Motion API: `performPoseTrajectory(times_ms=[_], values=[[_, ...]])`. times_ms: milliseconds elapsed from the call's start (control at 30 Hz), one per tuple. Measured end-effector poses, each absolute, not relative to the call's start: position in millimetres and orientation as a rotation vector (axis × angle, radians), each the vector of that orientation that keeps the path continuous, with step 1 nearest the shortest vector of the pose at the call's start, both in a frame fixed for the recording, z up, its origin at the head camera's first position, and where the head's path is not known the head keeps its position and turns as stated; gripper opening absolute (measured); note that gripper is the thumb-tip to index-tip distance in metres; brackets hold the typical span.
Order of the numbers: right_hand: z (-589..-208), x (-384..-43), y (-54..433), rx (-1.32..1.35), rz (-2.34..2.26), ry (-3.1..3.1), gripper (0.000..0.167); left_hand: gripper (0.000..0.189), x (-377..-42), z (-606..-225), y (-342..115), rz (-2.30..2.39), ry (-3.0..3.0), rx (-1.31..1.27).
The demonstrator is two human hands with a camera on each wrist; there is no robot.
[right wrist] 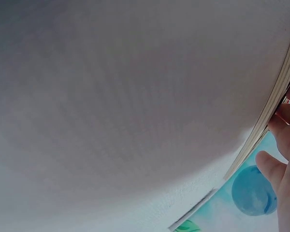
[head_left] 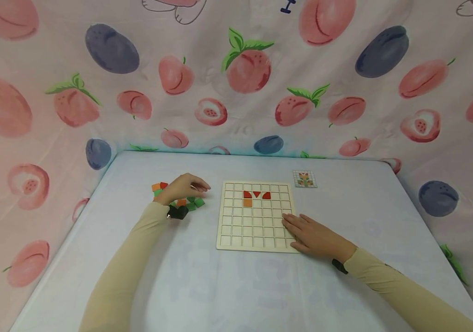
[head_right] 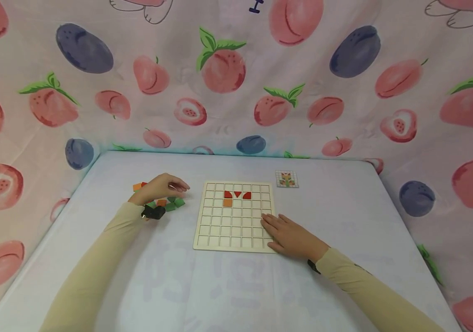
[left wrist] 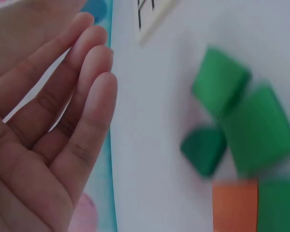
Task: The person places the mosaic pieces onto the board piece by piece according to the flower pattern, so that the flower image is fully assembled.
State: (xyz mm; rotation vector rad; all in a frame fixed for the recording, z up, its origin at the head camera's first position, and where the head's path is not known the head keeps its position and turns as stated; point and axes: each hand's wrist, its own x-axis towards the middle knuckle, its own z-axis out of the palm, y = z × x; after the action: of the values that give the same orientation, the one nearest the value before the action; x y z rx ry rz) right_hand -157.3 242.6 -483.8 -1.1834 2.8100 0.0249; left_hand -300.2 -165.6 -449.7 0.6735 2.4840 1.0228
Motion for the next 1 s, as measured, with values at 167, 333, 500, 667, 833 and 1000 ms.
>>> performPoseTrajectory(times_ms=[167, 333, 500, 667, 833, 1000], values=[[-484, -157, 242, -1.183, 0.025, 2.81, 0.064, 0.028, -297, -448, -190, 1.028, 2.494, 0.652], [-485, -157, 243, -1.172, 0.017, 2.803, 0.064, 0.027, -292, -449, -208, 1.034, 2.481, 0.605], [-485, -157, 243, -1.182, 0.014, 2.806, 0.064, 0.025, -288, -451, -220, 0.972, 2.513, 0.526], [-486, -158, 244, -1.185, 0.01, 2.808, 0.064, 0.024, -286, -455, -224, 0.904, 2.537, 0.494], [-487, -158, 244, -1.19, 0.029, 2.811, 0.065, 0.022, -286, -460, -225, 0.913, 2.521, 0.533], [-487, -158, 244, -1.178, 0.035, 2.806, 0.065, 0.019, -287, -462, -226, 0.915, 2.534, 0.507]])
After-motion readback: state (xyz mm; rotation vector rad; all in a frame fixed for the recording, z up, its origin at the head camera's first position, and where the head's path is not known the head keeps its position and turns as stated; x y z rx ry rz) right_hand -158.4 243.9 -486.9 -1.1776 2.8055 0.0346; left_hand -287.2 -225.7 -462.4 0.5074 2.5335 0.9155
